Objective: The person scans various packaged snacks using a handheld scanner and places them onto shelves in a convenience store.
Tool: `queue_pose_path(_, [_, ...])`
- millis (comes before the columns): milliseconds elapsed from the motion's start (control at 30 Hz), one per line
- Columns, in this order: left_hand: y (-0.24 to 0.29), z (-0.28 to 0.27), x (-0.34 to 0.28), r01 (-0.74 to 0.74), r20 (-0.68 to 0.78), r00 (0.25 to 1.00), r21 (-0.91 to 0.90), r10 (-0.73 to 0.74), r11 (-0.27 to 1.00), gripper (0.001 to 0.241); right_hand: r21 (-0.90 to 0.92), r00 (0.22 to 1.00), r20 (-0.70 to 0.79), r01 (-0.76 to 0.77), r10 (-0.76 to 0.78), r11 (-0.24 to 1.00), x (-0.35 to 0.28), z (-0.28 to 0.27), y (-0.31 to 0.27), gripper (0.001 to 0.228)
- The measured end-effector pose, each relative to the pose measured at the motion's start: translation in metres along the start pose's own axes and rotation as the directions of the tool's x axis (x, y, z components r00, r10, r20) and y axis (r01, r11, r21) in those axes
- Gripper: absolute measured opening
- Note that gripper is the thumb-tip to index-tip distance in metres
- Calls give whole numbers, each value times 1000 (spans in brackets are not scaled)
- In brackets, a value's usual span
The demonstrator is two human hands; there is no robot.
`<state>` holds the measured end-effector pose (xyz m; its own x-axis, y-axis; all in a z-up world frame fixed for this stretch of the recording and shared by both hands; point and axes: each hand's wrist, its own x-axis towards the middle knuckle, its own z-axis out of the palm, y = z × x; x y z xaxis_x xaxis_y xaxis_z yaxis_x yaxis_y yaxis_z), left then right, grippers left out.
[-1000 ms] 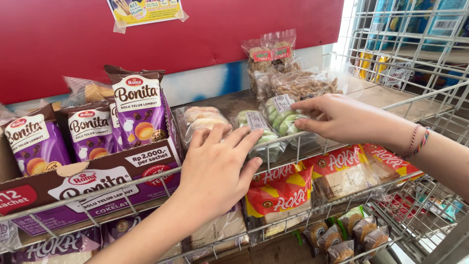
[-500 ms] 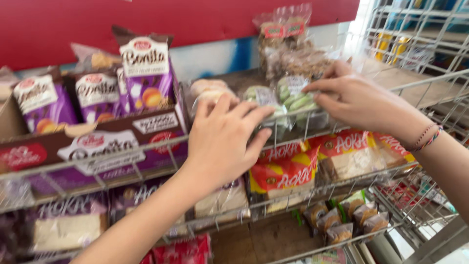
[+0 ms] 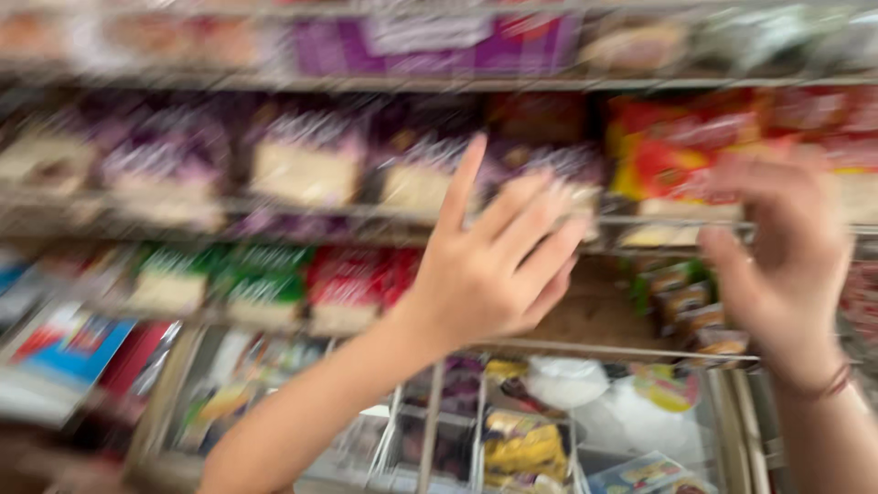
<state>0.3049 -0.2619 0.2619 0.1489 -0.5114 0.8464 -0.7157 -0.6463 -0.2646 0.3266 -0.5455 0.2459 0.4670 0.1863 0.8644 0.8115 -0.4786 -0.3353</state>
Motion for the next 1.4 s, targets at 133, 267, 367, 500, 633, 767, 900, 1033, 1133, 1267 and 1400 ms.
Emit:
queue_pose_path(133, [29, -86, -114, 183, -3, 983, 2, -183, 983, 13, 522, 960, 215, -267, 177, 810, -64, 87, -72, 27])
queue_pose_path(267, [60, -171, -224, 473, -35, 881, 52, -472, 880, 8, 655, 889, 433, -423, 148, 626, -123, 198, -139, 28])
queue_pose_path(367, [79, -233, -302, 671, -70, 742, 103, -667, 735, 8, 709, 811, 581, -545, 68, 447, -161, 279, -195, 28])
queue_pose_path(500, [116, -304, -384, 865, -248, 501, 176, -829, 470, 10, 649, 681, 733, -703, 11, 290, -206, 367, -279, 28])
queue_pose_path(633, [146, -366, -443, 915, -304, 390, 235, -869, 328, 7, 548, 545, 835, -813, -74, 194, -244, 438, -356, 28])
queue_pose_path(767, [149, -416, -481, 936, -366, 292, 297, -883, 187, 7, 434, 404, 897, -882, -179, 183, -265, 500, -405, 25])
queue_pose_path(900, [142, -479, -516, 901, -456, 303, 423, -836, 96, 8, 394, 335, 902, -896, -271, 205, -270, 549, -432, 24])
queue_pose_path(1033, [111, -535, -555, 888, -591, 232, 453, -773, -80, 7, 404, 313, 881, -888, -354, 219, -255, 611, -451, 24])
queue_pose_path(1133, [69, -572, -588, 905, -639, 60, 360, -767, -229, 1, 332, 247, 899, -922, -361, 198, -235, 665, -465, 26])
queue_pose_path(1267, [11, -604, -647, 849, -655, -241, 214, -716, -483, 12, 439, 279, 827, -862, -487, 252, -209, 746, -492, 23])
queue_pose_path(1400, [-20, -613, -750, 529, -457, -559, 446, -691, -722, 25, 479, 173, 796, -767, -580, 427, -202, 814, -524, 24])
